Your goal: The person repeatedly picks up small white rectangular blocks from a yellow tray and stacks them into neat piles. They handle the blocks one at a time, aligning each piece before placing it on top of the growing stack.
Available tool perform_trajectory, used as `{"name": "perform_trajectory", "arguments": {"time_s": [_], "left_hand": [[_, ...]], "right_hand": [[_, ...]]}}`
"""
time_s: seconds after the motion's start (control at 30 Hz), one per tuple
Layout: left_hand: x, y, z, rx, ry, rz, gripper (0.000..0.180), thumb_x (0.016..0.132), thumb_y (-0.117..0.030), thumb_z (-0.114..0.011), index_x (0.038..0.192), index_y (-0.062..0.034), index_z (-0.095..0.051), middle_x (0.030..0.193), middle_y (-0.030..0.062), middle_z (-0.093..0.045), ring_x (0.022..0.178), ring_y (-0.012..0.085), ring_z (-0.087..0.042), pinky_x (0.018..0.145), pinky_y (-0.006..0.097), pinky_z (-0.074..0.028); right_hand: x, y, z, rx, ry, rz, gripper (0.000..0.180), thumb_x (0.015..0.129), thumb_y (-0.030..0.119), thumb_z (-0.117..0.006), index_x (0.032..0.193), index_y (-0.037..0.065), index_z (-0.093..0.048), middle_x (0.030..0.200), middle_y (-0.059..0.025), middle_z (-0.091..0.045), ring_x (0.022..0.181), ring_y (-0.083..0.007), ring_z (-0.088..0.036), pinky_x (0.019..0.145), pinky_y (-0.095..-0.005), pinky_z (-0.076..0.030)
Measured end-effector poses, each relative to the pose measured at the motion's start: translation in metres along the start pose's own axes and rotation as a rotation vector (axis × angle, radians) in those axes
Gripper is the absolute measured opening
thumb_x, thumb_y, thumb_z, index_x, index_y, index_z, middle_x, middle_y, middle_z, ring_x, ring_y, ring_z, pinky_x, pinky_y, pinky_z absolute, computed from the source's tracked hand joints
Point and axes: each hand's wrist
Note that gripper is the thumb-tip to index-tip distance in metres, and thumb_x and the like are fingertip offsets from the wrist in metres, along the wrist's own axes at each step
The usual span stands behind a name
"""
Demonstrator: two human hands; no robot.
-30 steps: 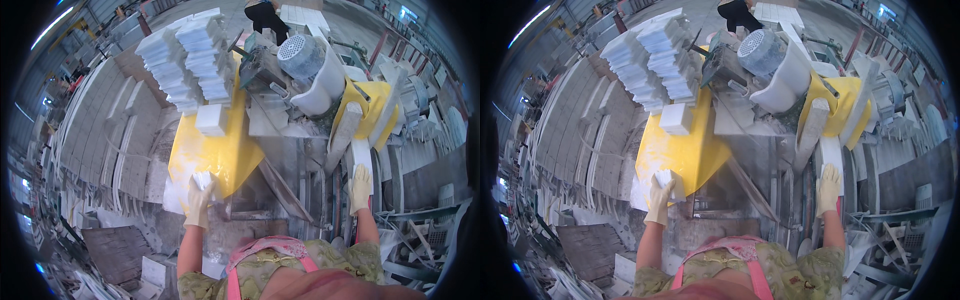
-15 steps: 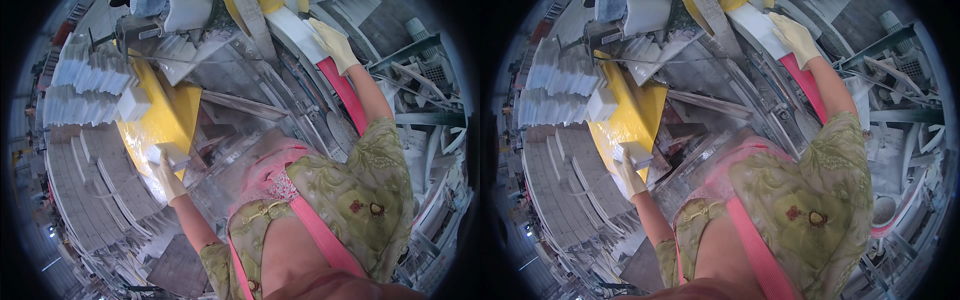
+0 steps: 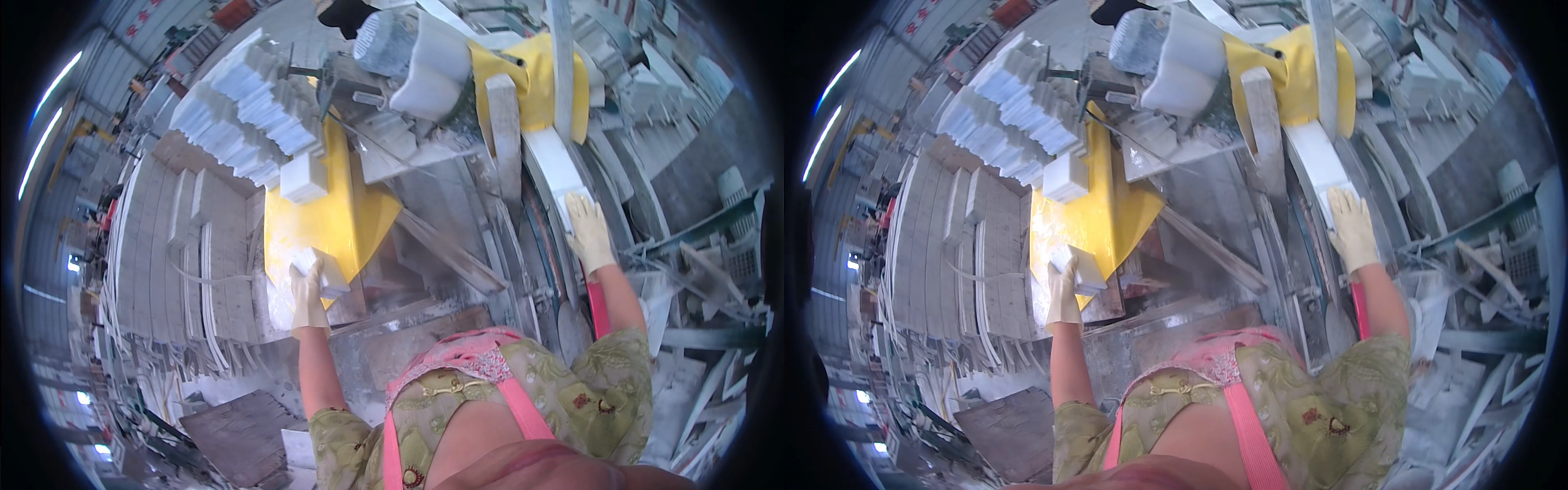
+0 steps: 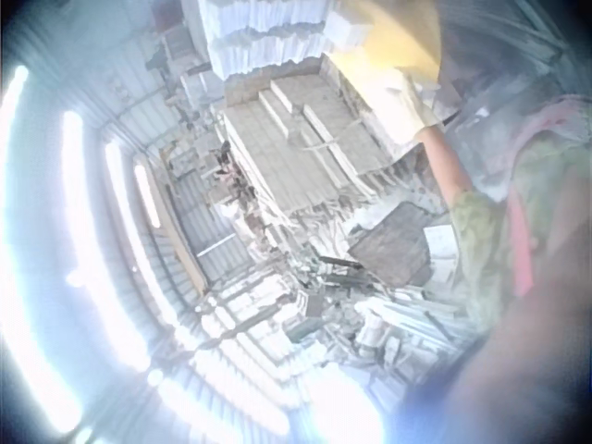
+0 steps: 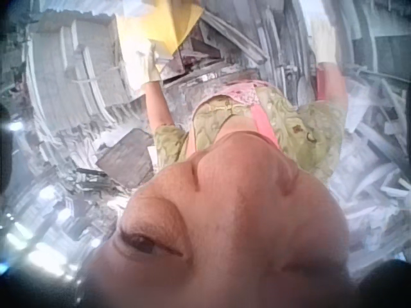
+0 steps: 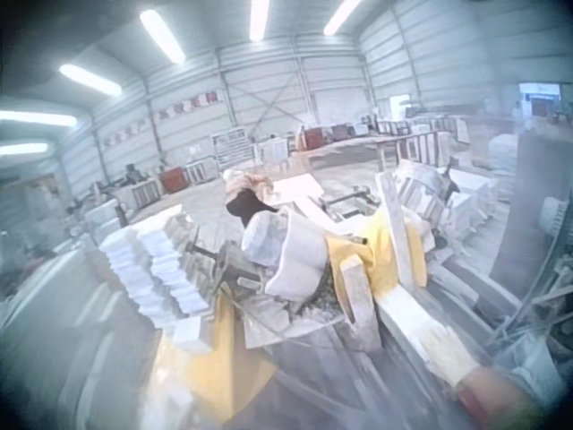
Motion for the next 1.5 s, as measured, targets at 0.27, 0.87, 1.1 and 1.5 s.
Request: {"name": "perform_trajectory", "arguments": {"time_s": [0.27, 0.87, 1.1, 1.5], "left_hand": [[-0.007, -0.006, -0.001, 0.046, -0.025, -0.008, 0.084, 0.078, -0.030, -0.081, 0.141, 0.0086, -0.041, 0.126, 0.0231, -0.060, 0.110, 0.0319, -0.062, 0.088, 0.038, -0.052], [-0.027, 0.007, 0.015, 0.422, 0.159, -0.407, 0.059, 0.082, -0.011, -0.069, 0.138, -0.0141, -0.052, 0.139, 0.0328, -0.045, 0.119, 0.0458, -0.055, 0.096, 0.042, -0.049], [-0.034, -0.040, 0.004, 0.126, 0.002, 0.046, 0.074, 0.089, -0.052, -0.064, 0.130, 0.0075, -0.045, 0.119, 0.0346, -0.060, 0.110, 0.0458, -0.060, 0.090, 0.043, -0.050], [-0.009, -0.040, 0.005, 0.459, 0.065, -0.077, 0.103, 0.082, -0.057, -0.069, 0.144, 0.0155, -0.030, 0.122, 0.0325, -0.061, 0.114, 0.0425, -0.061, 0.096, 0.042, -0.047]], "right_hand": [[0.025, 0.003, -0.029, -0.257, -0.068, -0.032, 0.060, 0.091, 0.013, -0.050, 0.149, 0.002, -0.036, 0.154, -0.0143, -0.042, 0.140, -0.0320, -0.042, 0.108, -0.0509, -0.042], [0.062, 0.358, 0.053, 1.498, -0.025, 0.362, 0.041, 0.096, 0.034, -0.061, 0.115, -0.002, -0.064, 0.097, -0.0067, -0.067, 0.089, -0.0159, -0.060, 0.082, -0.0313, -0.046], [0.067, 0.483, 0.003, 1.265, 0.105, 0.195, 0.046, 0.092, 0.043, -0.062, 0.119, 0.007, -0.065, 0.101, -0.0195, -0.069, 0.096, -0.0396, -0.066, 0.080, -0.0424, -0.052], [0.040, 0.450, 0.037, 1.382, 0.330, 0.531, 0.072, 0.096, 0.044, -0.058, 0.152, 0.006, -0.033, 0.140, -0.0181, -0.053, 0.129, -0.0304, -0.052, 0.105, -0.0367, -0.042]]}}
Point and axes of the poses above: each hand's wrist, its own x-axis towards the middle knuckle, its own z-axis out of the back of the hand, y = z × x
